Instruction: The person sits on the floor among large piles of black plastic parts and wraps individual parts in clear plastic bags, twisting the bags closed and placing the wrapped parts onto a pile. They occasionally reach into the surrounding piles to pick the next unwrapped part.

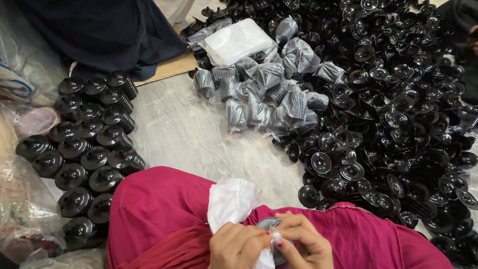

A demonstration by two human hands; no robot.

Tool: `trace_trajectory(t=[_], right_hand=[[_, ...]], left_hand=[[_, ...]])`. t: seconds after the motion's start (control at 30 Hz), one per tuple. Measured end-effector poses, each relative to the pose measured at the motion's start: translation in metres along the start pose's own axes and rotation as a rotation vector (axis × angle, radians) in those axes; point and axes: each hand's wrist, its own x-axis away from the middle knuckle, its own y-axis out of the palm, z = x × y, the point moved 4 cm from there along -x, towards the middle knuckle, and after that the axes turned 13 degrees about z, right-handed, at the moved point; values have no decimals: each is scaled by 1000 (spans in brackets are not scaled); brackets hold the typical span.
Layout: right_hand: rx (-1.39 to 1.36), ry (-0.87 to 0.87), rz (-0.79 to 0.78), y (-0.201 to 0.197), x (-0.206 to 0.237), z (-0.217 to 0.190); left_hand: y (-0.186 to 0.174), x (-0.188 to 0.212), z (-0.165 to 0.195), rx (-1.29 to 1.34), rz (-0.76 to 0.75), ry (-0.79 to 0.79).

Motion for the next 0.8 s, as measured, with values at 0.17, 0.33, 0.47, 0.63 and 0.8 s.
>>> trace_trajectory(t=[0.17,0.33,0.47,0.63,0.8], right_hand=[[500,-391,198,7,6,-21],[386,-473,-33,6,0,-25],[21,60,-133,-10,-2,-5],[-20,159,-82,-15,3,7],[-227,347,74,-3,9,12]], left_hand=[[-2,-3,-2,13,-29,-30],[-5,-3,-5,15,-15,-80],[-6,-1,-4,55,16,-74],[-5,-1,-2,43,5,-42],[-4,-3,2,-10,-17,34]])
